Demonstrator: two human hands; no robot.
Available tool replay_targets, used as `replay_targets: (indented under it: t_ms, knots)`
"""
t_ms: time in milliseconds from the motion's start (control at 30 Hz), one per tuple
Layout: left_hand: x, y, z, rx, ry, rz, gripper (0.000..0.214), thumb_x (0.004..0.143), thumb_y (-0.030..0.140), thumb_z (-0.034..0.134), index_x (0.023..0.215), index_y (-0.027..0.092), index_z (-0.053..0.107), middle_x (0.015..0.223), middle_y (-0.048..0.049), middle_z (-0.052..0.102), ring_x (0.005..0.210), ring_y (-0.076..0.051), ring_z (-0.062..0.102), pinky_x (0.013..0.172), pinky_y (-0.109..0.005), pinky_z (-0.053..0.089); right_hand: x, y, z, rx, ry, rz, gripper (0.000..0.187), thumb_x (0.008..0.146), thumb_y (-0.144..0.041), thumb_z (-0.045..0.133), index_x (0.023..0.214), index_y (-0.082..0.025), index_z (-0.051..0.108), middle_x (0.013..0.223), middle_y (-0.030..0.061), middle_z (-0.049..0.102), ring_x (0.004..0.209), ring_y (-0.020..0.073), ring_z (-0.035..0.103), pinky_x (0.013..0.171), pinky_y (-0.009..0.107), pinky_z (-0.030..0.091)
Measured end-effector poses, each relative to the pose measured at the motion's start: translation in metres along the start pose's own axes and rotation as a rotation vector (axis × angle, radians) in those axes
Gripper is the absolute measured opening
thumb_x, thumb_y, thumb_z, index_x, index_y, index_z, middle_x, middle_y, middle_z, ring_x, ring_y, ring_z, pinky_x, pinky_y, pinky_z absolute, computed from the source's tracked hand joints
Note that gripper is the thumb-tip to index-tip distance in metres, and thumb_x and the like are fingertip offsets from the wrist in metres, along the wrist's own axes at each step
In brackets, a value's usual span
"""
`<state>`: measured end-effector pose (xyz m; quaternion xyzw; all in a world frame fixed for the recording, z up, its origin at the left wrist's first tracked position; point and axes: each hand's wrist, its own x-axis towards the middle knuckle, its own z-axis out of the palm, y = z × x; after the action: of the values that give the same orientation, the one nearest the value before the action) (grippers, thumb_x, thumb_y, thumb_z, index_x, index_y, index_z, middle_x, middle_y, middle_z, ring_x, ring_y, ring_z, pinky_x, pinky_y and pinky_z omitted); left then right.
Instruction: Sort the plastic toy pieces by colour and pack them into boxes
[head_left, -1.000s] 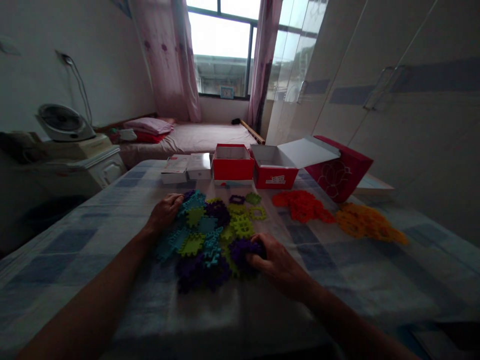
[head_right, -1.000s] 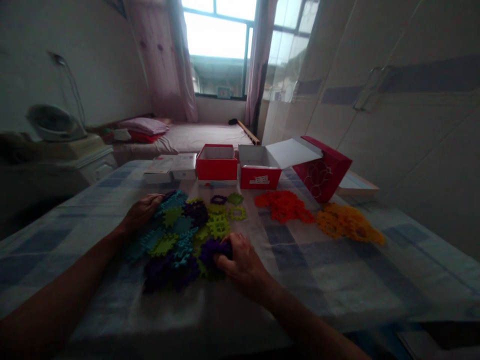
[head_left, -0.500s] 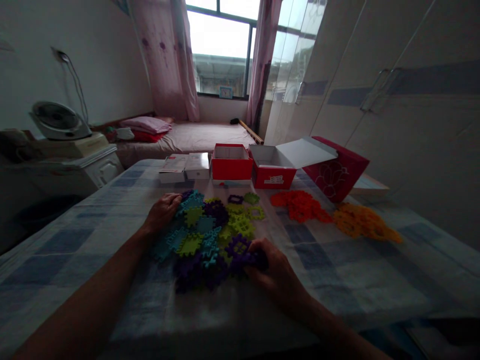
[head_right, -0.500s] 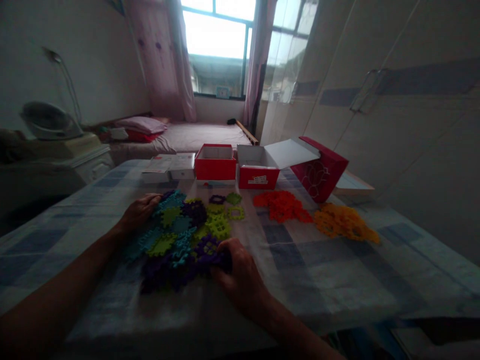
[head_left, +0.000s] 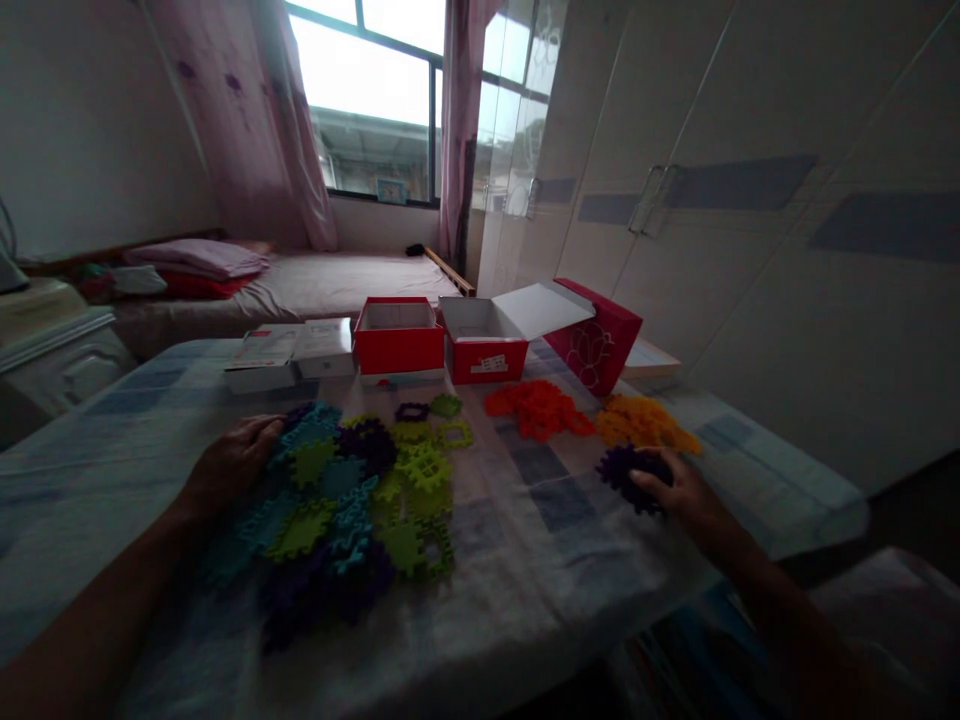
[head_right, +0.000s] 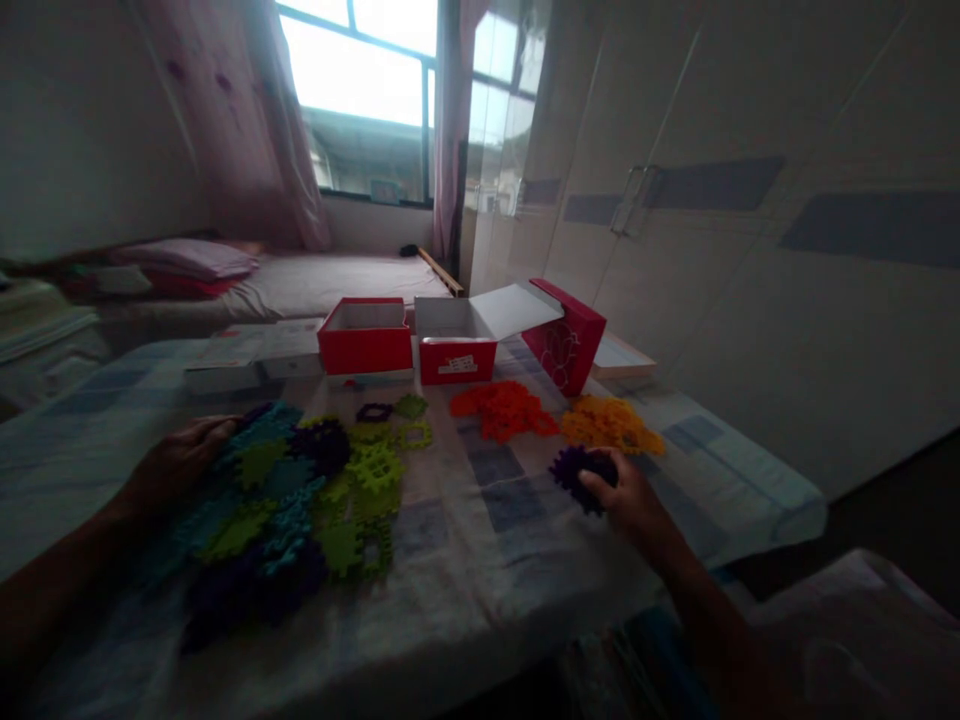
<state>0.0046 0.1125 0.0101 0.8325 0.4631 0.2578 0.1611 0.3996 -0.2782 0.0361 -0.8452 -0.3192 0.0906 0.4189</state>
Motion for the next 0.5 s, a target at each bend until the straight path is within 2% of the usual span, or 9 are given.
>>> replay_targets:
  t_ms: [100, 200, 367, 500]
  knots:
    - [0.0, 0.0, 0.0, 0.013, 0.015, -0.001, 0.05, 0.08, 0.049, 0.03, 0.105, 0.018, 0.061, 0.118, -0.0086, 0.06, 0.108, -0.025, 0.056, 0.095, -0.039, 0.042, 0.009, 0.019, -0.001, -0.205, 0.039, -0.028, 0.04, 0.072, -0.043, 0.054, 0.101, -0.016, 0.058, 0.101, 0.0129, 0.062, 0.092, 0.0256, 0.06, 0.082, 0.04, 0.047]
    - [0.0, 0.001, -0.001, 0.014, -0.002, -0.002, 0.054, 0.08, 0.05, 0.029, 0.108, 0.015, 0.06, 0.119, -0.0099, 0.059, 0.109, -0.025, 0.055, 0.097, -0.038, 0.041, 0.011, 0.021, 0.004, -0.324, 0.11, -0.104, 0.044, 0.077, -0.049, 0.048, 0.1, -0.015, 0.062, 0.106, 0.0138, 0.062, 0.099, 0.0263, 0.058, 0.089, 0.04, 0.043]
    - [0.0, 0.004, -0.003, 0.017, -0.02, -0.006, 0.058, 0.08, 0.05, 0.028, 0.11, 0.012, 0.059, 0.119, -0.0118, 0.058, 0.11, -0.025, 0.054, 0.098, -0.036, 0.04, 0.025, 0.018, 0.001, -0.297, -0.029, -0.138, 0.047, 0.088, -0.047, 0.028, 0.101, -0.018, 0.063, 0.108, 0.0116, 0.064, 0.103, 0.0241, 0.058, 0.093, 0.038, 0.041]
    - [0.0, 0.002, -0.002, 0.013, -0.019, 0.004, 0.057, 0.081, 0.051, 0.027, 0.11, 0.013, 0.059, 0.119, -0.0117, 0.058, 0.11, -0.026, 0.055, 0.097, -0.037, 0.04, 0.051, 0.013, -0.009, -0.414, -0.031, -0.311, 0.042, 0.088, -0.036, 0.032, 0.105, -0.016, 0.064, 0.117, 0.0103, 0.061, 0.115, 0.0231, 0.051, 0.102, 0.04, 0.033]
